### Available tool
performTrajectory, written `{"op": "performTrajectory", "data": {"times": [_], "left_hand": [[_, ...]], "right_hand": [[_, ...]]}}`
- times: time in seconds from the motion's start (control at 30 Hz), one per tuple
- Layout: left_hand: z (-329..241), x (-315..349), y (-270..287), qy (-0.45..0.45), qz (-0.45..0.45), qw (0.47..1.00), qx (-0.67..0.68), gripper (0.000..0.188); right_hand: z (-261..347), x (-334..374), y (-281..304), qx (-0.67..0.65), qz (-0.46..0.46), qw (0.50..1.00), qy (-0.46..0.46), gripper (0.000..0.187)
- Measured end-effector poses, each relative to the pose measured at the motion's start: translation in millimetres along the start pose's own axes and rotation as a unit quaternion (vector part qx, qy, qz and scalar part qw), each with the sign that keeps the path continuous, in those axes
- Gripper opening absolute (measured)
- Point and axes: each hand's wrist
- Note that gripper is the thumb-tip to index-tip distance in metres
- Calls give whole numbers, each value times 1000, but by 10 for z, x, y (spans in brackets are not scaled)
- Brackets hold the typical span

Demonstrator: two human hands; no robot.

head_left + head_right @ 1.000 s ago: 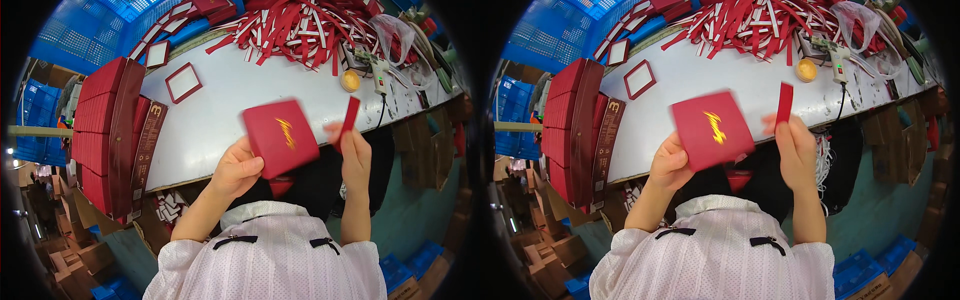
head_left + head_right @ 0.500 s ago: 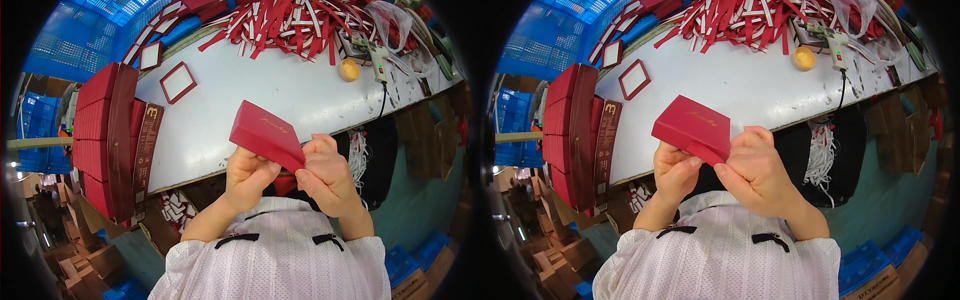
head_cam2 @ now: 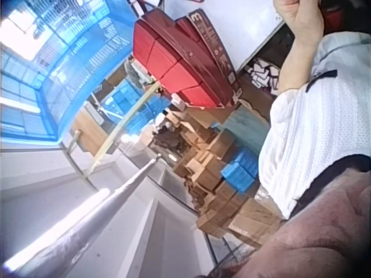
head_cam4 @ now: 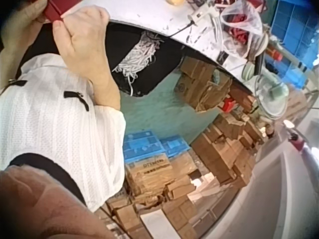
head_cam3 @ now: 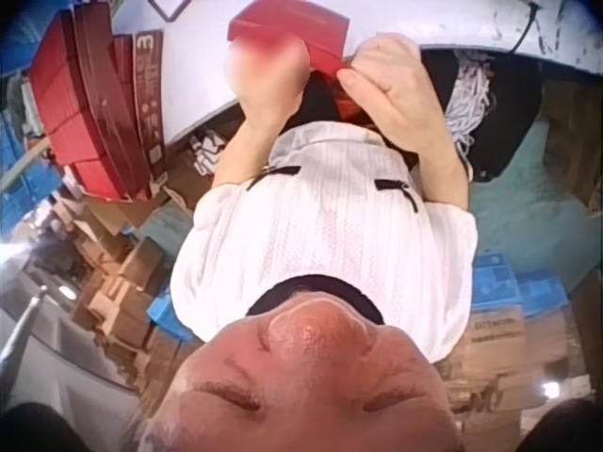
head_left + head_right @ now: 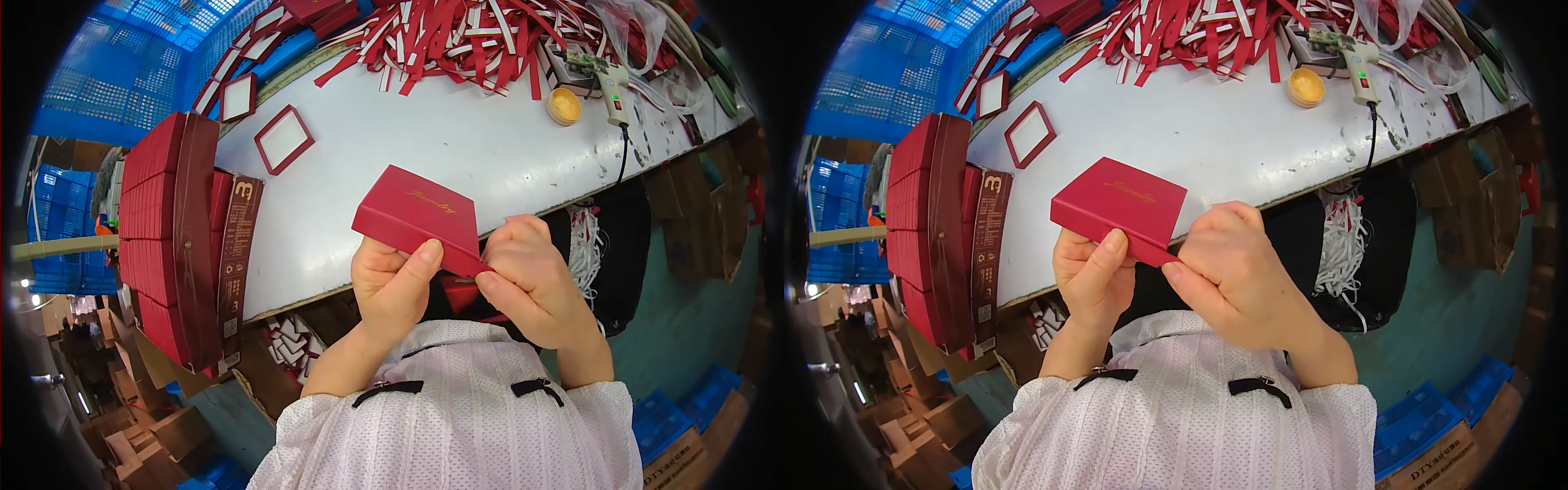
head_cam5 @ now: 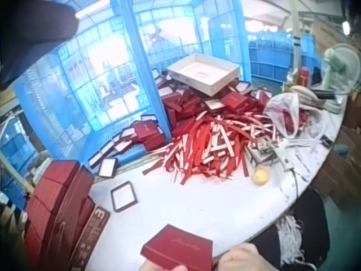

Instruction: The person repeatedly picks up small red boxes and red ribbons from a workbench. They wrap the ribbons around the boxes by hand, adjusting the placement, and then place the finished boxes into a stack. The process is repeated continuously for multiple units.

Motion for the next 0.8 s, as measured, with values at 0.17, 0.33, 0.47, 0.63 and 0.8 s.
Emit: {"op": "performTrajectory", "data": {"times": [0.17, 0.33, 0.47, 0.63, 0.8], "left_hand": [[43, -1, 4, 9, -8, 999, 31, 20], [6, -85, -75, 14, -25, 999, 26, 20], [-33, -108, -82, 27, -32, 999, 26, 21], [-48, -125, -88, 33, -21, 999, 31, 21], [-34, -106, -27, 13, -53, 995, 84, 20]], "right_hand": [[-106, 2, 46, -73, 35, 996, -31, 21], [-60, -30, 67, -48, 6, 999, 2, 21], [-91, -45, 80, -48, 0, 999, -2, 21], [-156, -49, 69, -37, -18, 999, 8, 19], [-93, -12, 101, -10, -60, 993, -101, 6]]}}
Point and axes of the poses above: each hand's wrist, its own x-axis away from the middle knuckle, its own y-axis out of the back of the hand, z = x × y, and after that the axes turned 4 degrees about y, right-handed
